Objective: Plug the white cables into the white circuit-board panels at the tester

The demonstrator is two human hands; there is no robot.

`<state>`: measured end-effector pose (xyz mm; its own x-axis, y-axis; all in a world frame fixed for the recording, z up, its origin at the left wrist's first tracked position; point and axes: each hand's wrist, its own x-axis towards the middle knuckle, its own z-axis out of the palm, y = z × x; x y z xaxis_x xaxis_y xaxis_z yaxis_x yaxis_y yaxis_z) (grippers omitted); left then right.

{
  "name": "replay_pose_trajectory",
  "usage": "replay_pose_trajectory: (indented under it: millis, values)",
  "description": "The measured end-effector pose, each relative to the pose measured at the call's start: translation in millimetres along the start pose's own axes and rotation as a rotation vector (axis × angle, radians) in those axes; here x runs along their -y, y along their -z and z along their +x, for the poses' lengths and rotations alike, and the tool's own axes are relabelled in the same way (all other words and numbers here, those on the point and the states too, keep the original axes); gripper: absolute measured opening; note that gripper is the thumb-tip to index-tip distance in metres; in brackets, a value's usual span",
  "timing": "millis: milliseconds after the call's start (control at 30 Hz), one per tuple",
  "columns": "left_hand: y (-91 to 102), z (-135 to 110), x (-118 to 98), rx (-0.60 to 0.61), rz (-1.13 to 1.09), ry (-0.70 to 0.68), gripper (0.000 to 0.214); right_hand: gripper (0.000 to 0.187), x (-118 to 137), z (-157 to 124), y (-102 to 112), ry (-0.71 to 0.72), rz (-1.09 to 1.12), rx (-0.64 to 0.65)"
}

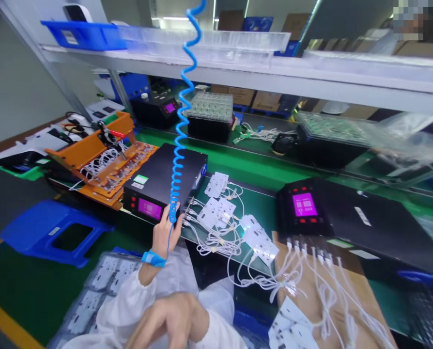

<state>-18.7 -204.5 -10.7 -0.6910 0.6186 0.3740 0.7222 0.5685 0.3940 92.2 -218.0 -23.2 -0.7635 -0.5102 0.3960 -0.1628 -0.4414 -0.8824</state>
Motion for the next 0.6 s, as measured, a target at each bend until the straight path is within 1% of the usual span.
replay_pose_trajectory:
  millis: [33,67,100,133,167,267,300,333,367,400,433,467,533,567,600]
  values:
    - [1.8,0,0,0.018,-0.001,0.003,0.044,0.061,-3,-9,7,-0.015,0.113,0.086]
    - [4.0,1,-1,0.035,-0.005,0.008,0.044,0.055,-9,-23,13,-0.072,0.219,0.134]
    - [6.3,1,-2,0.052,-0.011,0.011,0.044,0.052,-18,-41,19,-0.157,0.239,-0.024]
    - [8.5,1,-2,0.068,-0.018,0.011,0.044,0.053,-31,-61,25,-0.244,0.247,-0.272]
    - [10.1,1,-2,0.082,-0.024,0.006,0.045,0.053,-49,-84,30,-0.32,0.241,-0.553]
    - [10.6,0,-1,0.091,-0.023,-0.008,0.046,0.05,-115,-158,36,-0.469,0.135,-1.388]
    - [9.4,0,-1,0.084,-0.017,-0.01,0.046,0.049,-136,-183,36,-0.488,0.086,-1.634]
    - [8.1,0,0,0.072,-0.01,-0.01,0.045,0.048,-155,-208,35,-0.498,0.029,-1.798]
    - [6.8,0,1,0.06,-0.002,-0.011,0.045,0.046,-170,-232,34,-0.467,-0.039,-1.912]
    - [5.8,-1,2,0.052,0.007,-0.015,0.045,0.045,-182,-252,34,-0.425,-0.096,-1.982]
    - [5.4,-1,2,0.053,0.016,-0.023,0.045,0.044,-189,-270,34,-0.409,-0.167,-2.041]
    - [5.4,-1,2,0.059,0.025,-0.033,0.045,0.045,-193,-282,34,-0.427,-0.255,-2.101]
    - [6.5,-1,2,0.062,0.038,-0.055,0.045,0.049,-193,-291,38,-0.511,-0.451,-2.19]
    - [7.1,-2,2,0.052,0.042,-0.062,0.045,0.051,-192,-287,41,-0.577,-0.554,-2.211]
    - [7.7,-3,2,0.031,0.043,-0.066,0.045,0.054,-189,-280,45,-0.637,-0.655,-2.203]
